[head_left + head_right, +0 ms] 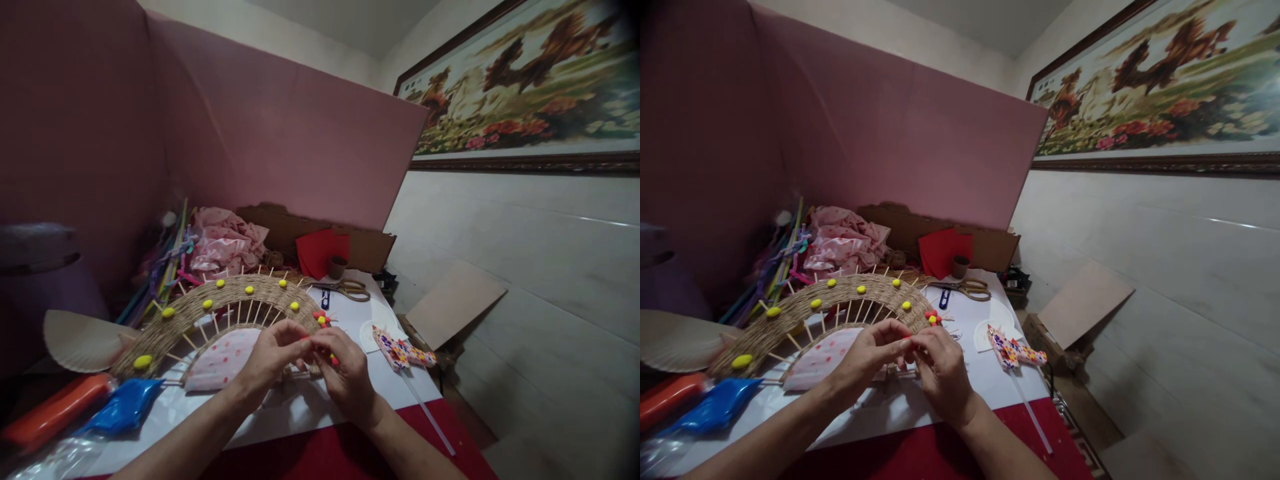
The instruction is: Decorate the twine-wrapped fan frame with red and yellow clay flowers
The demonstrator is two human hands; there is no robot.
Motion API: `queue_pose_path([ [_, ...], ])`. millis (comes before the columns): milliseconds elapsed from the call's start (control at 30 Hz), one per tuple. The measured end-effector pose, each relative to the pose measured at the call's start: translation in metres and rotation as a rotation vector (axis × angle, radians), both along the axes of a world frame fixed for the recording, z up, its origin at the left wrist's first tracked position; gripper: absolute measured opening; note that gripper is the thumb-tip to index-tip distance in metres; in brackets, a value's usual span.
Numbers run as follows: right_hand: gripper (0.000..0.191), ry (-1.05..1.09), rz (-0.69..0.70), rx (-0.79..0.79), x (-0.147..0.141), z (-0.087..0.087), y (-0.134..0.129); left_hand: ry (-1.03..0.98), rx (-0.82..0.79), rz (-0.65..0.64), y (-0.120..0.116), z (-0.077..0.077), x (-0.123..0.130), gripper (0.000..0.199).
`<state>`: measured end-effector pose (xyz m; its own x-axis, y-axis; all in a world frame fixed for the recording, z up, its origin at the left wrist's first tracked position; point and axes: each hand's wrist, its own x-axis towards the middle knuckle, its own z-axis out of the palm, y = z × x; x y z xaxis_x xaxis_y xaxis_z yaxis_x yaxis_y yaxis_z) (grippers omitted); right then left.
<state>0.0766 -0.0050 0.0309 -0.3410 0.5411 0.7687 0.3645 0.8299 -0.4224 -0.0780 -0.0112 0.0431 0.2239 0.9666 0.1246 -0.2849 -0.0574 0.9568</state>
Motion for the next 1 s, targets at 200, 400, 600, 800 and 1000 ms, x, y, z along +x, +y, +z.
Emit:
queue_pose_path([
  [200,0.016,0.003,0.008,-0.016,0.0009,0.0002,0.0002,-0.011,0.003,0.002,0.0009,-0.0002,-0.0015,0.024],
  [400,0.016,0.014,0.009,0.011,0.0019,0.0025,0.0006,0.018,-0.023,0.003,0.0023,0.0025,-0.0023,0.024],
  [600,0.010,0.047,0.047,-0.040,-0.0013,0.0058,-0.0019,-0.014,-0.031,0.058,0.0042,-0.0014,-0.0015,0.021],
  [800,0.004,0.197,0.076,-0.240,-0.0023,0.0015,0.0007,-0.094,-0.064,0.094,0.0034,-0.0024,0.0021,0.015],
  [1000,0.014,0.163,0.039,-0.282,0.0015,-0.0017,0.0046,-0.143,-0.111,0.072,0.0019,-0.0014,-0.0022,0.016],
])
